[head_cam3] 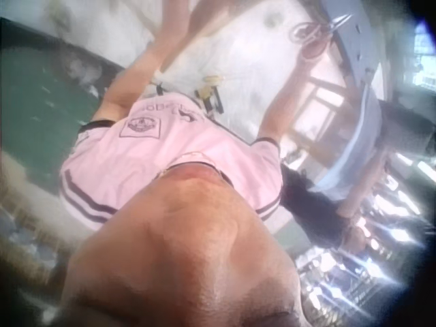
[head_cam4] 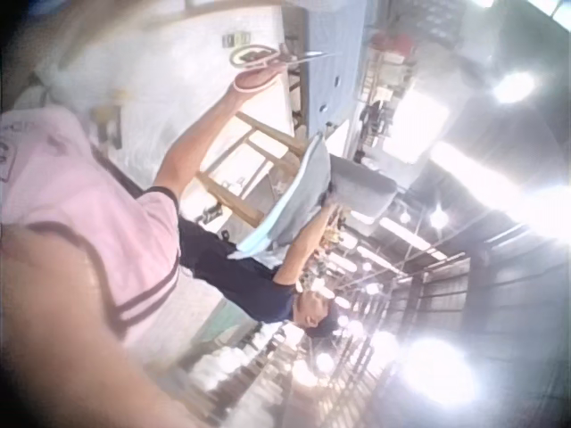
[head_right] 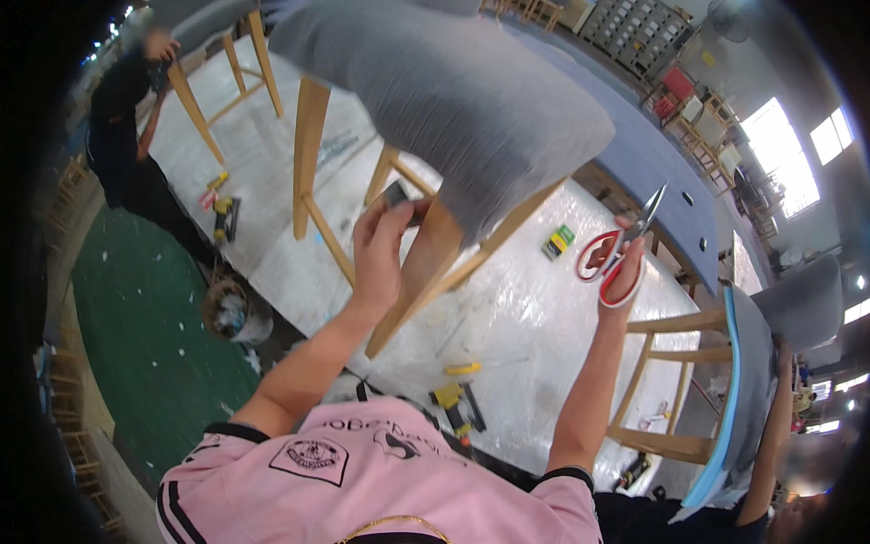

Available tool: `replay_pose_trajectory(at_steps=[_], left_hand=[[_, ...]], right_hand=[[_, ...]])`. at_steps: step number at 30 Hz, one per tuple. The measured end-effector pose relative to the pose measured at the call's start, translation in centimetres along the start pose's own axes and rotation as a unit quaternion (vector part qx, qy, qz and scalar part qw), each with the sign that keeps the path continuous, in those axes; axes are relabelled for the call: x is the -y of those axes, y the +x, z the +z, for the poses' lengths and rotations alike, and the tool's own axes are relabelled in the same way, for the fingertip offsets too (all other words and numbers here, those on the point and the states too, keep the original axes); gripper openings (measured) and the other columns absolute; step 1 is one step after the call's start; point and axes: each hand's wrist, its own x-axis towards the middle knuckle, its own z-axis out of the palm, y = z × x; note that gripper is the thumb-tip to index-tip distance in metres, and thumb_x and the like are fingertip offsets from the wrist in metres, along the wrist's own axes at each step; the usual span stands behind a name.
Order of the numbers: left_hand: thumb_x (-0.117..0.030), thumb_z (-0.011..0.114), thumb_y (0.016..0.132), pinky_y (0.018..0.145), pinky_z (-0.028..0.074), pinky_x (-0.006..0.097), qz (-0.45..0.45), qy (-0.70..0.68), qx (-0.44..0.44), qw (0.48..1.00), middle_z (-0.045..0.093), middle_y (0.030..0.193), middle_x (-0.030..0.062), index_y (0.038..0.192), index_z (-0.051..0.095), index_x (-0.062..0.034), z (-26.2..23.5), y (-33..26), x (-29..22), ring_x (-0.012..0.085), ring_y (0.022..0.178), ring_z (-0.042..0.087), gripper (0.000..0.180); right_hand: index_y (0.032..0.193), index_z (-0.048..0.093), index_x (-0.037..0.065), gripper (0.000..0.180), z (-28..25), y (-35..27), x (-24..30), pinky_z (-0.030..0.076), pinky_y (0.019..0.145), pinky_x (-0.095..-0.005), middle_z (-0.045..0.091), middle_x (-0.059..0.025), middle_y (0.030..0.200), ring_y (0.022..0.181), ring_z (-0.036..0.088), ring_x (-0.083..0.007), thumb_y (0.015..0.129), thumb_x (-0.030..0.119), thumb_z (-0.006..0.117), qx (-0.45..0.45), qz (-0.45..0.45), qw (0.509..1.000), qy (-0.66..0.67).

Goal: The person staples gray fabric to the underside of a wooden chair seat using a pneumatic staple gun, trims excess fabric with scissors, and tucks edges with a screwdriver. The process is repeated on multiple chairs in a workshop setting.

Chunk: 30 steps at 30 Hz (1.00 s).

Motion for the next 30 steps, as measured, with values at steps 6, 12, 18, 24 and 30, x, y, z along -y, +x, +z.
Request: replay_pose_trajectory(at_steps=[6, 12, 18, 24, 30], left_hand=[[-0.02, 0.052, 0.104, 0.095, 0.046, 0.034, 0.106, 0.147, 0.022, 0.983, 0.062, 0.118, 0.0179, 0.131, 0.047, 0.0093, -2.1, -3.2, 3.7, 0.0202, 0.105, 0.06, 0.04], [-0.016, 0.072, 0.091, 0.097, 0.047, 0.042, 0.295, 0.338, 0.155, 0.88, 0.054, 0.13, 0.022, 0.145, 0.029, 0.0011, -5.1, -5.4, 2.7, 0.0294, 0.111, 0.063, 0.071], [-0.018, 0.09, 0.077, 0.083, 0.055, 0.034, 0.339, 0.316, 0.015, 0.886, 0.07, 0.112, 0.0208, 0.128, 0.048, 0.0067, -5.7, -6.6, 5.1, 0.025, 0.096, 0.072, 0.07], [-0.022, 0.091, 0.078, 0.083, 0.054, 0.031, 0.236, 0.324, -0.002, 0.916, 0.071, 0.109, 0.0144, 0.13, 0.047, 0.0017, -4.3, -4.9, -1.1, 0.0177, 0.097, 0.07, 0.071], [-0.015, 0.084, 0.085, 0.085, 0.052, 0.029, 0.201, 0.195, -0.044, 0.959, 0.069, 0.113, 0.0106, 0.135, 0.043, -0.0008, -5.2, -2.6, -6.1, 0.0148, 0.098, 0.067, 0.066]], right_hand=[[0.141, 0.059, 0.008, 0.067, -2.2, 5.9, -15.8, 0.044, 0.106, -0.0457, 0.063, -0.008, 0.134, 0.118, 0.059, -0.0248, 0.105, 0.061, 0.04, -0.065, 0.151, 0.959, 0.232], [0.135, 0.06, 0.004, 0.058, 4.3, 9.6, -20.6, 0.051, 0.103, -0.0394, 0.07, -0.0145, 0.128, 0.116, 0.067, -0.0276, 0.106, 0.051, 0.043, 0.056, 0.145, 0.839, 0.521], [0.111, 0.068, 0.009, 0.041, 3.4, 9.6, -22.8, 0.054, 0.092, -0.0422, 0.072, -0.0099, 0.109, 0.101, 0.069, -0.0255, 0.101, 0.044, 0.05, 0.066, 0.1, 0.858, 0.5], [0.112, 0.07, 0.012, 0.037, 2.5, 4.5, -14.8, 0.058, 0.08, -0.0414, 0.073, -0.0064, 0.103, 0.097, 0.07, -0.0244, 0.096, 0.044, 0.059, -0.031, 0.095, 0.918, 0.384], [0.116, 0.066, 0.009, 0.04, 2.1, 4.4, -7.4, 0.058, 0.085, -0.0361, 0.073, -0.0067, 0.106, 0.099, 0.071, -0.0204, 0.098, 0.043, 0.059, -0.035, 0.014, 0.953, 0.301]])
